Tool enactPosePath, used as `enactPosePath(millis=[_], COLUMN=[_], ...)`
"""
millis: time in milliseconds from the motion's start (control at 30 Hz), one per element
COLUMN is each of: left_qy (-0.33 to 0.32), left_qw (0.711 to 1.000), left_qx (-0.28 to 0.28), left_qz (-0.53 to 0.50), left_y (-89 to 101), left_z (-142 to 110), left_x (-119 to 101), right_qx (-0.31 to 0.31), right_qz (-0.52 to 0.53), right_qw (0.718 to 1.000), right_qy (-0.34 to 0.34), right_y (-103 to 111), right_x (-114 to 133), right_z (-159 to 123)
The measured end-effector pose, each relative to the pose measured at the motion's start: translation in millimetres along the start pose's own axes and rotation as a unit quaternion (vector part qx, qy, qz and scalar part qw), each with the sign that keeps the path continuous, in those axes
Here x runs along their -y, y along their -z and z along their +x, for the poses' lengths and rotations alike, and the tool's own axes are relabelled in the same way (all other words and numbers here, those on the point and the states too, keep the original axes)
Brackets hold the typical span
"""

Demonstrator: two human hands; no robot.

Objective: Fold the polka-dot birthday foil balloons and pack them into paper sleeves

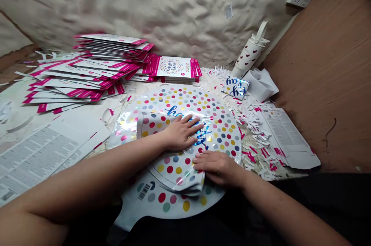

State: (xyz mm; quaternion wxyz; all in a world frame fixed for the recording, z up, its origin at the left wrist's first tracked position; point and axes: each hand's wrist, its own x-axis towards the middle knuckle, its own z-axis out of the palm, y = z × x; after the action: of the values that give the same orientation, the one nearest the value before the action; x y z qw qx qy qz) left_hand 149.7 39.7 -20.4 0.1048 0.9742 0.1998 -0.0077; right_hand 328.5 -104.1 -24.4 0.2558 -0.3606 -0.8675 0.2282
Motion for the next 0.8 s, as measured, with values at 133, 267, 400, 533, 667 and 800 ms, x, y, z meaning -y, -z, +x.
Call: enactPosePath(millis=[133, 267, 400, 533, 667, 800], left_qy=[0.066, 0.178, 0.292, 0.096, 0.123, 0.122], left_qw=[0.997, 0.982, 0.940, 0.978, 0.991, 0.992], left_qx=[-0.013, -0.010, -0.170, -0.181, -0.046, -0.041], left_qz=[0.032, 0.056, 0.047, 0.030, 0.014, -0.004], left_y=[3.0, 20.1, 43.9, 27.4, -14.1, -28.9], left_z=[-36.5, -104.3, -130.2, -110.2, -96.9, -102.7], left_x=[27.5, 73.7, 59.0, -17.1, -55.6, -47.6], right_qx=[-0.028, -0.064, -0.070, -0.058, -0.096, -0.078], right_qz=[0.106, 0.251, 0.322, 0.286, 0.174, -0.180], right_qw=[0.971, 0.864, 0.776, 0.767, 0.814, 0.954], right_qy=[-0.214, -0.431, -0.537, -0.571, -0.546, -0.228], right_y=[10.8, 20.3, 24.4, 32.0, 35.8, 10.5], right_x=[4.3, -3.3, -16.6, -24.0, -6.5, 21.7], right_z=[7.2, 27.9, 52.8, 63.8, 55.7, 45.3])
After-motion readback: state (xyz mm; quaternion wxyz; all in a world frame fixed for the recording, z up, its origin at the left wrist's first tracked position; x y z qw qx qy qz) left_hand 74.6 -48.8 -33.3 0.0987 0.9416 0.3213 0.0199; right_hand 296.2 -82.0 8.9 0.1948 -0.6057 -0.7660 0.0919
